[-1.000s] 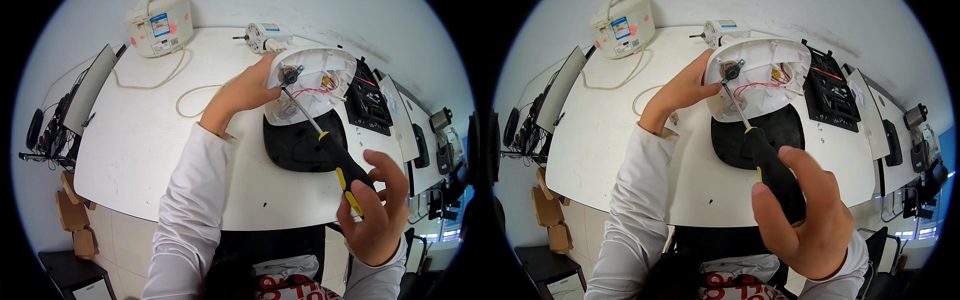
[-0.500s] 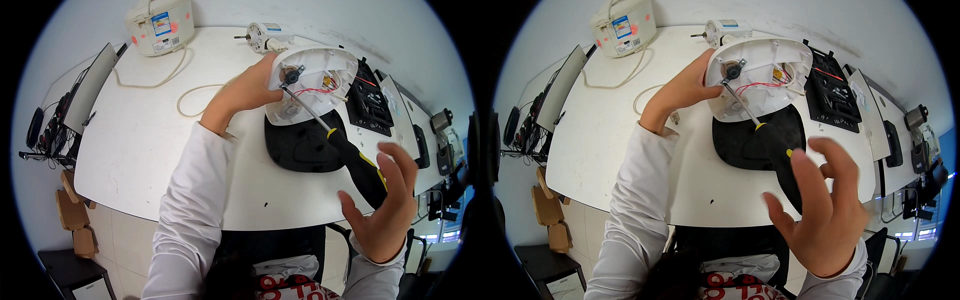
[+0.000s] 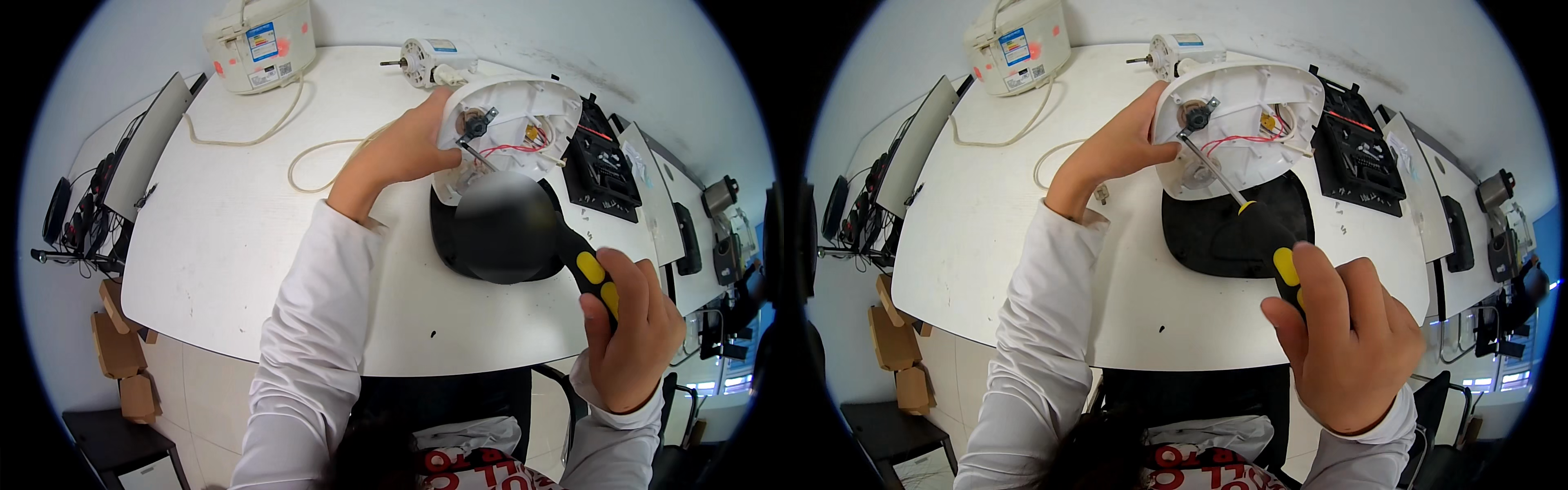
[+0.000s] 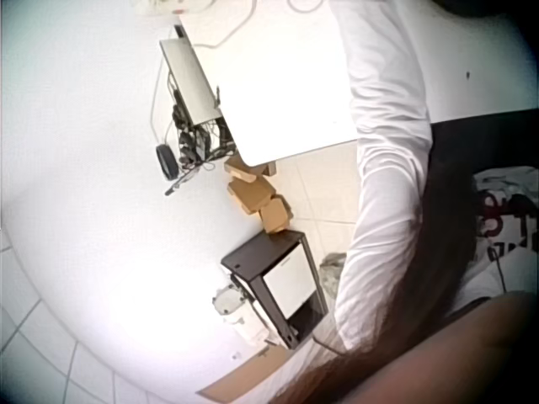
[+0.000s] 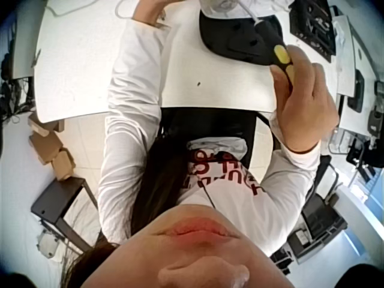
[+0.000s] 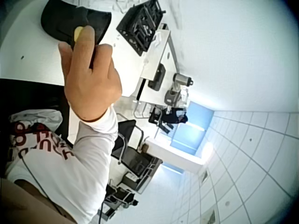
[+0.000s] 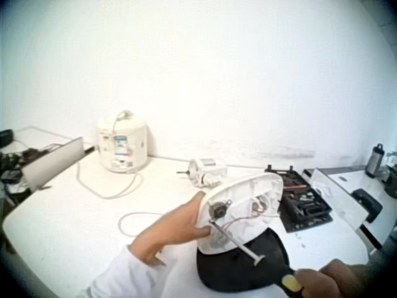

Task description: The person uses a screwdriver to tighten screws on the internal components of a disassembled white appliance. They repeatedly pick up screws from the table and secure them into place on the device's housing.

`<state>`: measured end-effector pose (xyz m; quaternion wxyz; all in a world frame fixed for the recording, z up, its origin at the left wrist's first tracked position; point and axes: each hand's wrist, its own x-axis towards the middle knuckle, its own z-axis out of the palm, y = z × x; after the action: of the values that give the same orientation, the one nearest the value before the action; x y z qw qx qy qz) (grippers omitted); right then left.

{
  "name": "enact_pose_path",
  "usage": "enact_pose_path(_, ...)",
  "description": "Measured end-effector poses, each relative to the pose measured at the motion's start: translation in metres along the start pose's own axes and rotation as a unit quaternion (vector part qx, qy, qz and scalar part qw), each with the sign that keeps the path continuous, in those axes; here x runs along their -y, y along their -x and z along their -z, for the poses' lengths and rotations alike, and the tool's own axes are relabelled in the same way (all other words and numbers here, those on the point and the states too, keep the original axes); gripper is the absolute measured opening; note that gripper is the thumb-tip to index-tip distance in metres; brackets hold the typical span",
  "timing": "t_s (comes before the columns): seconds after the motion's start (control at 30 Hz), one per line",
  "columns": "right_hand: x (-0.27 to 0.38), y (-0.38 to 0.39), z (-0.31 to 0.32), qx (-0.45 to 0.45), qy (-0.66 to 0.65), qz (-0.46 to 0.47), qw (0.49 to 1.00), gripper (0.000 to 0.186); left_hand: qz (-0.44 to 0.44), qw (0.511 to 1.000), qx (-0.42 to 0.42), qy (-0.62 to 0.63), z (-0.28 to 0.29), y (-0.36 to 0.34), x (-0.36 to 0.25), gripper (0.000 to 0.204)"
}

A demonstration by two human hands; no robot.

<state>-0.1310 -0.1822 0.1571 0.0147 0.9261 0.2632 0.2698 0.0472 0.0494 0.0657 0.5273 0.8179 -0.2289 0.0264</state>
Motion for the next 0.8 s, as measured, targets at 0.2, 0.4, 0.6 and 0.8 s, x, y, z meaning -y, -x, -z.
enact_pose_path(0.2, 0.002, 0.002, -0.010, -0.051, -0.086, 0.024, 0.995, 0.038, 0.020, 1.000, 0.001, 0.011, 0.004, 0.004, -0.006, 0.067)
enact_pose_path(0.4, 0.005, 0.001, -0.006, -0.061, -0.041, 0.043, 0.996, 0.039, -0.008, 1.000, 0.001, 0.004, 0.004, 0.003, -0.005, 0.065)
enact_pose_path(0.6, 0.003, 0.002, -0.005, -0.022, -0.019, 0.005, 1.000, 0.045, 0.000, 1.000, -0.010, 0.011, 0.002, 0.003, -0.002, 0.063)
enact_pose_path(0.8, -0.001, 0.002, -0.004, 0.034, -0.036, -0.053, 0.997, 0.053, 0.002, 1.000, -0.006, 0.000, 0.000, 0.002, -0.004, 0.065)
